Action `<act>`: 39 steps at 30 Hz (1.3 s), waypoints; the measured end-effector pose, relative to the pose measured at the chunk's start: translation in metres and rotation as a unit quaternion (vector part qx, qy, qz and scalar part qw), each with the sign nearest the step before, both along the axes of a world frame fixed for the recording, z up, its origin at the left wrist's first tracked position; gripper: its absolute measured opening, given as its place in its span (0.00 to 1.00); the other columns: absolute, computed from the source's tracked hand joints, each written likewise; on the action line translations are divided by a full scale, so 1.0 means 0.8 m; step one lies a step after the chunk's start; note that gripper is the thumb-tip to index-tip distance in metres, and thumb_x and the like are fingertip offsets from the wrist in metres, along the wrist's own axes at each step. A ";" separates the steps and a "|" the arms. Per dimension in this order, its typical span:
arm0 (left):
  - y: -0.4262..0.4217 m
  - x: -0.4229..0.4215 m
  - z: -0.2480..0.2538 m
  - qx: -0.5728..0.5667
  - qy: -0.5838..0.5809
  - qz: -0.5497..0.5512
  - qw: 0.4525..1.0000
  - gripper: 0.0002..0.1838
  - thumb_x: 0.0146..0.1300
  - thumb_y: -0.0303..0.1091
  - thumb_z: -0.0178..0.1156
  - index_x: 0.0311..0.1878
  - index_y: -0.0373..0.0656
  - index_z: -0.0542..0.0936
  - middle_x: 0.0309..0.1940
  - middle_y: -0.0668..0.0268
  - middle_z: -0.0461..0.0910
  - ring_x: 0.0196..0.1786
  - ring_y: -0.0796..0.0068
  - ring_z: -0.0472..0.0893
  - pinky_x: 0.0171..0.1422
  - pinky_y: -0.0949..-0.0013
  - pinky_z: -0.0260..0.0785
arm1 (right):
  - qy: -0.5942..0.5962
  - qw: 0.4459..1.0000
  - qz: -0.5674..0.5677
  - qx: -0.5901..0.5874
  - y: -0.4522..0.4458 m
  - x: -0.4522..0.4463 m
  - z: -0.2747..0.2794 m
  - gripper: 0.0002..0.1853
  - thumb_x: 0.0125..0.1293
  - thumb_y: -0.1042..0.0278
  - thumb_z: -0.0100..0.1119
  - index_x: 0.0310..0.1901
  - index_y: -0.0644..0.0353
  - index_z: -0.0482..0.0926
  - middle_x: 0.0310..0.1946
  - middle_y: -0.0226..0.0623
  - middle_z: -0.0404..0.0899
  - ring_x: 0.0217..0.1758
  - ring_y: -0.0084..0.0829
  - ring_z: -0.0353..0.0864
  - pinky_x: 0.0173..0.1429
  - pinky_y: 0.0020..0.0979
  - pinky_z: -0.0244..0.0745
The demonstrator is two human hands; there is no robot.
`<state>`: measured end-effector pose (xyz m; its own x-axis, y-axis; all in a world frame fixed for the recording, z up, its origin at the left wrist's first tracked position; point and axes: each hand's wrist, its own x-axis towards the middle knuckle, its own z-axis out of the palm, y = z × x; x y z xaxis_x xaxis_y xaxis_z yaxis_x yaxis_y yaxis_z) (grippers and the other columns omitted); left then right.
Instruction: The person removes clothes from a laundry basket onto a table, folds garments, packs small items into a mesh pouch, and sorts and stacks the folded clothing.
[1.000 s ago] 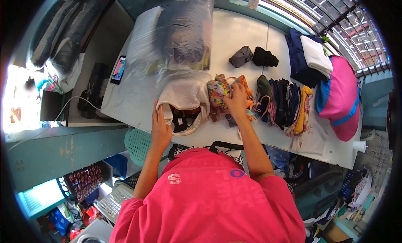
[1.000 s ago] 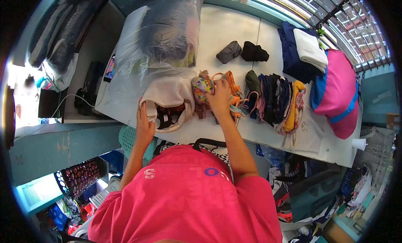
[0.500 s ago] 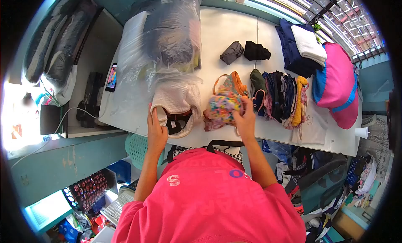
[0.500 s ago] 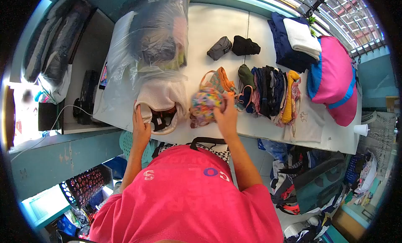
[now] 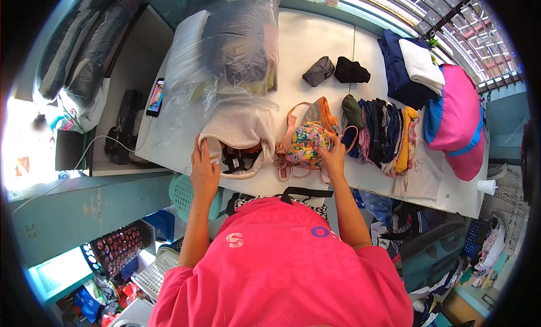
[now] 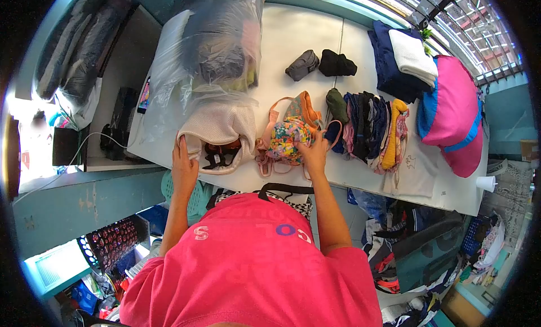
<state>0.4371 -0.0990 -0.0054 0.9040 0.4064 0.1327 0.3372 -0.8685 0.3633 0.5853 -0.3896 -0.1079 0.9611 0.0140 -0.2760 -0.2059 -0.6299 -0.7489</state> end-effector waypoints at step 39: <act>0.002 0.004 0.035 0.013 0.037 -0.098 0.994 0.30 0.47 0.21 0.53 0.59 0.42 0.64 0.68 0.57 0.46 0.64 0.53 0.60 0.51 0.62 0.71 | 0.455 0.785 0.233 0.351 0.189 0.019 0.081 0.25 0.48 0.72 0.53 0.52 0.62 0.67 0.45 0.38 0.73 0.43 0.31 0.77 0.48 0.33 0.74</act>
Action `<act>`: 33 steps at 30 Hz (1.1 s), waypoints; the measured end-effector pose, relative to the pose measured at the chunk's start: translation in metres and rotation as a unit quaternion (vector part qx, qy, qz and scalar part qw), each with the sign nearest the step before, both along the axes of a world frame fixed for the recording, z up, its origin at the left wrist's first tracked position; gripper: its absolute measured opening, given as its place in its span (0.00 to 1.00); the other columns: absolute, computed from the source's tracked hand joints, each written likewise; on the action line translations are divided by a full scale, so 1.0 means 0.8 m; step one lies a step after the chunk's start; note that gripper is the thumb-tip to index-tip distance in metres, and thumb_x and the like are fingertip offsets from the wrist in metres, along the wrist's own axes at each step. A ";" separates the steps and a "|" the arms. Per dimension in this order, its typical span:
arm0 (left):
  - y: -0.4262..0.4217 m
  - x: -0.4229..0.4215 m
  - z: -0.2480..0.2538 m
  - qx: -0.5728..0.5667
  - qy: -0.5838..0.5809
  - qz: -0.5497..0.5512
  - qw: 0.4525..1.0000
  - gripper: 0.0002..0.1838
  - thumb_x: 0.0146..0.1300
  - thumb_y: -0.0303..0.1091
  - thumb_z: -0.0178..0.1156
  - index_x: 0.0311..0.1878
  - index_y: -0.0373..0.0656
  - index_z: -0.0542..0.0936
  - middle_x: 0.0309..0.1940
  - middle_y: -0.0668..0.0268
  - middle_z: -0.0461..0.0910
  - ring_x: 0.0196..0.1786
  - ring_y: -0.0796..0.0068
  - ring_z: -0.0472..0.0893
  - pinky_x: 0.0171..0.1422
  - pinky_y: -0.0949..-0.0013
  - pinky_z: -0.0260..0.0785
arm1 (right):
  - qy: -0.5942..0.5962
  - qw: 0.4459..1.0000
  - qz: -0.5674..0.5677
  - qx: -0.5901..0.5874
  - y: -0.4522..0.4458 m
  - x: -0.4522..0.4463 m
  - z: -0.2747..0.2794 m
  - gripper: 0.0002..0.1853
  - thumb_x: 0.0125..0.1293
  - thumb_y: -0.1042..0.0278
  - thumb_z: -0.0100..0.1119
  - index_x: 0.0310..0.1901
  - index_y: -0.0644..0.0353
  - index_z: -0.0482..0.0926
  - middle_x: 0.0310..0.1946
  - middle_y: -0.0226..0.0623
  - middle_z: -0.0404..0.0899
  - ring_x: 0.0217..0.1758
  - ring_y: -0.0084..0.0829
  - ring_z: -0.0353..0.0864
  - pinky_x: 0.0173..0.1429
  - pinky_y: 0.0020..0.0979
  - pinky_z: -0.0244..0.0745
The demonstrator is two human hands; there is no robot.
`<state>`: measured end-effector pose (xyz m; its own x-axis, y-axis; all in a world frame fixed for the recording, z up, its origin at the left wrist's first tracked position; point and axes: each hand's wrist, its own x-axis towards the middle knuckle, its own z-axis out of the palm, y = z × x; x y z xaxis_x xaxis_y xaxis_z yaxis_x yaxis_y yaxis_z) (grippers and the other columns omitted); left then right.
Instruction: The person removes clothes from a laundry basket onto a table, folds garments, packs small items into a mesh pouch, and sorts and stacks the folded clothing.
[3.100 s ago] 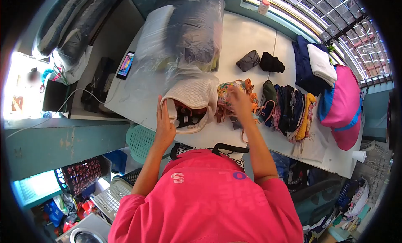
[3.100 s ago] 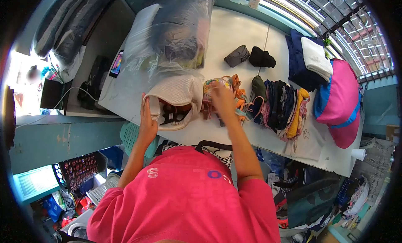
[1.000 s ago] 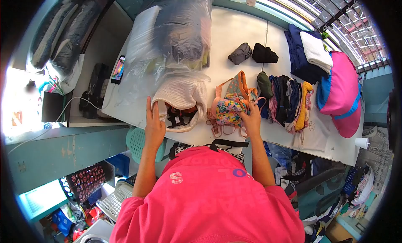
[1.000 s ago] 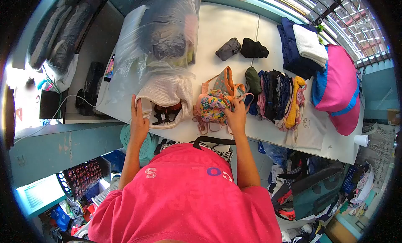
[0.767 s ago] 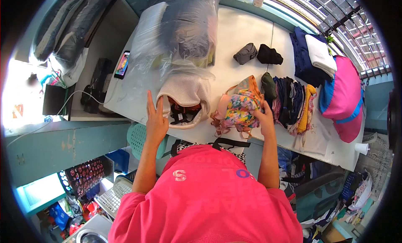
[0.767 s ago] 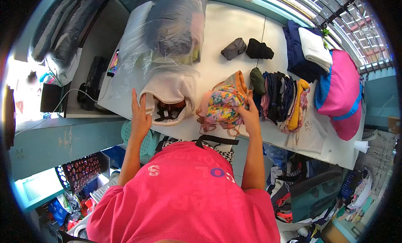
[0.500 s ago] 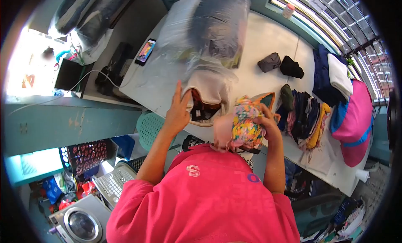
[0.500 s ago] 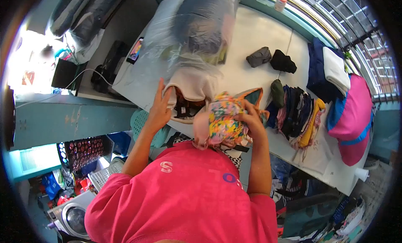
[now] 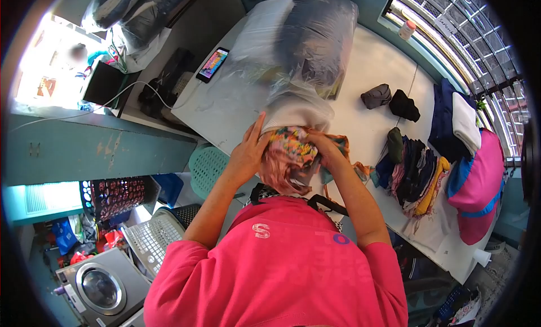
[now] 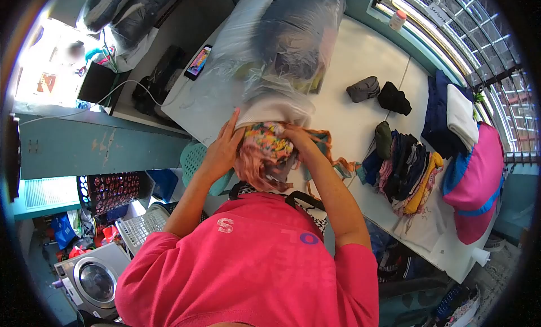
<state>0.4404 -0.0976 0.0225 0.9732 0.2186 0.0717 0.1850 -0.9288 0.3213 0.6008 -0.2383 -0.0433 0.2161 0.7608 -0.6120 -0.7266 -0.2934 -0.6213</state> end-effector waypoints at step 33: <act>-0.076 0.048 -0.124 -0.160 -0.262 0.135 0.942 0.50 0.45 0.19 0.60 0.67 0.36 0.38 0.67 0.43 0.34 0.69 0.40 0.43 0.68 0.53 0.48 | 0.197 0.775 -0.593 0.093 0.088 -0.007 -0.030 0.10 0.62 0.72 0.41 0.46 0.62 0.62 0.44 0.43 0.70 0.42 0.39 0.75 0.47 0.40 0.75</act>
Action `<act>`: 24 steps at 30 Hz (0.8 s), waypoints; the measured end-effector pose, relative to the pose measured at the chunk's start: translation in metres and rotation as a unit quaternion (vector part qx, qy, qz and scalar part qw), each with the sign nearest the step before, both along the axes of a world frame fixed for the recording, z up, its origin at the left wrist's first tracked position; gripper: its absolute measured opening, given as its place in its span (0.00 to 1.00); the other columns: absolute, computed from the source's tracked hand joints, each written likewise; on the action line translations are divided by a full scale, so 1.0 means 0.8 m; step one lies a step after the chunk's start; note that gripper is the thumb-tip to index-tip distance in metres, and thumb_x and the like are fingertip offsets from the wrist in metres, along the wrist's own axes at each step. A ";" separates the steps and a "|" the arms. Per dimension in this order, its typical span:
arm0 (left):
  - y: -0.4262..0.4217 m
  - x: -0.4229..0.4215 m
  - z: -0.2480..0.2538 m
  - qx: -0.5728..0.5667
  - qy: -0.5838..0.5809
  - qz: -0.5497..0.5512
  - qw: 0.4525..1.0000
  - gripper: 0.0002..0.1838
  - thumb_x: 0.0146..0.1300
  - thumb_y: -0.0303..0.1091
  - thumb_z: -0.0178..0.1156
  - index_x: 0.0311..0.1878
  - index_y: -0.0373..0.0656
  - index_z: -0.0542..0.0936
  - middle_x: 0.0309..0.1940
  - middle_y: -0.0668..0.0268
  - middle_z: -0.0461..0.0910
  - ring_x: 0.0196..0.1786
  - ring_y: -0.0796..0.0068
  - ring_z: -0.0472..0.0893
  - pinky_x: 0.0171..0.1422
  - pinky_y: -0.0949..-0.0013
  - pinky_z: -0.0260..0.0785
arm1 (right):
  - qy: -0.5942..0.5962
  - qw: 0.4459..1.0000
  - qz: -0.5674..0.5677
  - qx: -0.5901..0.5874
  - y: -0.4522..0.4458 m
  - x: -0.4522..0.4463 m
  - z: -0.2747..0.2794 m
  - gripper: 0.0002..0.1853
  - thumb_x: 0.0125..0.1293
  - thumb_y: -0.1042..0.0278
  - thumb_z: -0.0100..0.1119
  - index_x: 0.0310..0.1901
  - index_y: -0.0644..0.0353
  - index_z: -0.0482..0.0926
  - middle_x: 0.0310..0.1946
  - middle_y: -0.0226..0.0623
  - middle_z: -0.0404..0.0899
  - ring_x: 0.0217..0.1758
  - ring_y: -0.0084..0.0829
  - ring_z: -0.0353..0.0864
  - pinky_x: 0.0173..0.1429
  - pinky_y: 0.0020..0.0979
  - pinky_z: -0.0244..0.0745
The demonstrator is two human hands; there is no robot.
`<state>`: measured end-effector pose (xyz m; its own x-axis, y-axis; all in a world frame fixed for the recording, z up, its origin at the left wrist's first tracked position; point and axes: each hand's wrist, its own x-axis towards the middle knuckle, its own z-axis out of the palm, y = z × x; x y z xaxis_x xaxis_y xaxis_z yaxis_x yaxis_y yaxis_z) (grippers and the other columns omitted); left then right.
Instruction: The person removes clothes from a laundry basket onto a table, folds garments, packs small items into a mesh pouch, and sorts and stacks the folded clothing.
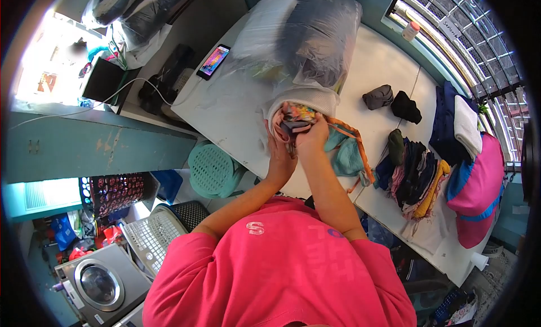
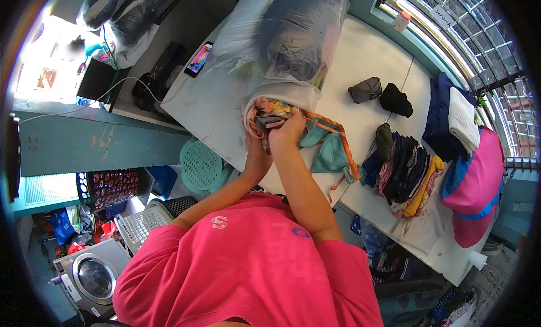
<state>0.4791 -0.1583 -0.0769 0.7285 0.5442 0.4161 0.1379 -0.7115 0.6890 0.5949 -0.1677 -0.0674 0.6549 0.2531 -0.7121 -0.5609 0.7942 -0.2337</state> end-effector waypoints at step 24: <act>0.009 -0.059 0.112 -0.133 0.115 -0.150 0.973 0.29 0.49 0.21 0.54 0.59 0.33 0.63 0.63 0.48 0.56 0.58 0.46 0.66 0.59 0.62 0.62 | -0.397 0.744 0.221 -0.490 -0.038 -0.044 -0.068 0.23 0.62 0.68 0.48 0.54 0.70 0.55 0.49 0.50 0.67 0.52 0.40 0.69 0.54 0.38 0.63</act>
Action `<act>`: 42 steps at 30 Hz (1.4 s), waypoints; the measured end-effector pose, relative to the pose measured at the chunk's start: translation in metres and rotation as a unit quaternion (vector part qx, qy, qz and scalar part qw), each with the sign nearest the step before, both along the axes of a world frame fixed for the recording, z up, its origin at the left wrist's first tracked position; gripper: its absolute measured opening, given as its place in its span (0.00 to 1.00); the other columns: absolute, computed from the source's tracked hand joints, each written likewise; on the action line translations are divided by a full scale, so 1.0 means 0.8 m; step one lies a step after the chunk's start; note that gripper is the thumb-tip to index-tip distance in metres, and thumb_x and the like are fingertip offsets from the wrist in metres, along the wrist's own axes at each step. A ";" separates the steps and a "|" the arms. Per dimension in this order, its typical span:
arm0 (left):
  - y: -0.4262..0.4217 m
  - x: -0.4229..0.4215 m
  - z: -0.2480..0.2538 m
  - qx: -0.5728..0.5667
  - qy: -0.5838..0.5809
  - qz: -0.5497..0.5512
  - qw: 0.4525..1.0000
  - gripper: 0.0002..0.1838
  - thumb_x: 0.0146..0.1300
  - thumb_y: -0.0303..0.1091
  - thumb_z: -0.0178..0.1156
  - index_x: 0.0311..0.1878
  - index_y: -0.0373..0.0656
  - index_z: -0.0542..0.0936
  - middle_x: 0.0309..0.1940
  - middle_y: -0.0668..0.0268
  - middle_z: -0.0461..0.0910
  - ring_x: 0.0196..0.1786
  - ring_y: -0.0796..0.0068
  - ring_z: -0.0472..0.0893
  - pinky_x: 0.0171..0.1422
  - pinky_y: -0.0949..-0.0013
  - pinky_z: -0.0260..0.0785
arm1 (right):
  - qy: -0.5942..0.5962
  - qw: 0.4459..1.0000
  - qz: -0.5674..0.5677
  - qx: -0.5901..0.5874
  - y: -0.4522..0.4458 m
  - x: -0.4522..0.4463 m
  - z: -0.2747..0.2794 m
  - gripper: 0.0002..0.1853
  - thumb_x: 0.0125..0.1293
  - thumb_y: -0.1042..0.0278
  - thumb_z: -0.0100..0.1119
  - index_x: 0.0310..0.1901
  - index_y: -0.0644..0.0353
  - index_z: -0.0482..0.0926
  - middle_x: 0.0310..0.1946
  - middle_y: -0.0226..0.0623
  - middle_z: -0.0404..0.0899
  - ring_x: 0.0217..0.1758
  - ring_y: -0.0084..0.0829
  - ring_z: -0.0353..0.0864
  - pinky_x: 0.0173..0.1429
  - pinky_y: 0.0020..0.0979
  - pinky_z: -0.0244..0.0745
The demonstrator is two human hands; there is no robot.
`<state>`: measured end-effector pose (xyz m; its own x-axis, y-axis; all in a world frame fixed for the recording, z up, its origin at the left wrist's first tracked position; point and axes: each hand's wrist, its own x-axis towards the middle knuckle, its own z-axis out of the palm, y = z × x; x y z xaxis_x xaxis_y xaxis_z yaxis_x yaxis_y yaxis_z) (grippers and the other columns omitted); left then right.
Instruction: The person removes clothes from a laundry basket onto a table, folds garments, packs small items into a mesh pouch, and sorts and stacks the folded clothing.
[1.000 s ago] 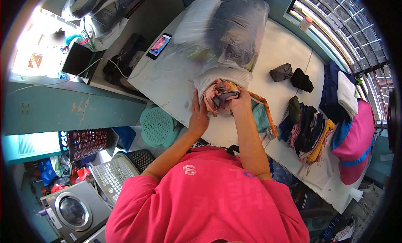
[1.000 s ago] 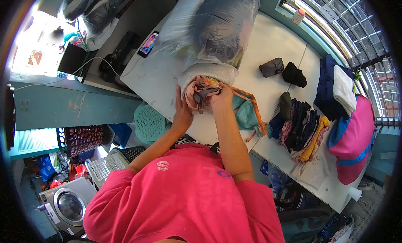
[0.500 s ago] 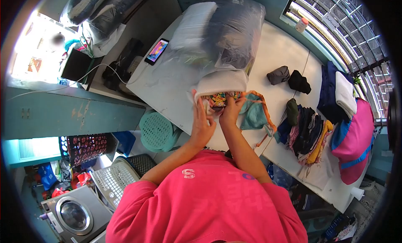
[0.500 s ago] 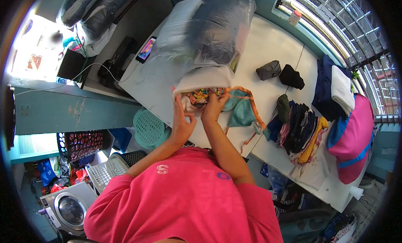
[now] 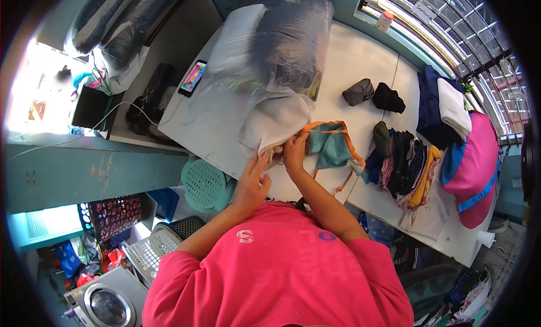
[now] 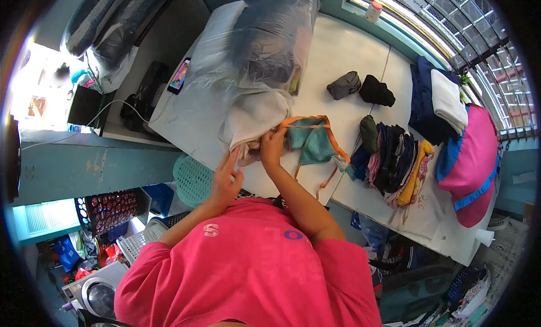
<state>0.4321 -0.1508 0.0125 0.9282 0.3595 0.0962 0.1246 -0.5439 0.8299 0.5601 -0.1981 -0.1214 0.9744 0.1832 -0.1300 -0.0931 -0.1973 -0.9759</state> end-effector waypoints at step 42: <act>0.021 0.121 -0.005 0.364 0.168 -0.254 0.880 0.11 0.49 0.30 0.56 0.37 0.42 0.76 0.56 0.57 0.65 0.59 0.60 0.65 0.55 0.60 0.63 | -0.037 0.992 0.078 -0.089 -0.082 0.088 0.011 0.08 0.52 0.72 0.55 0.35 0.62 0.74 0.27 0.39 0.76 0.33 0.33 0.77 0.39 0.33 0.72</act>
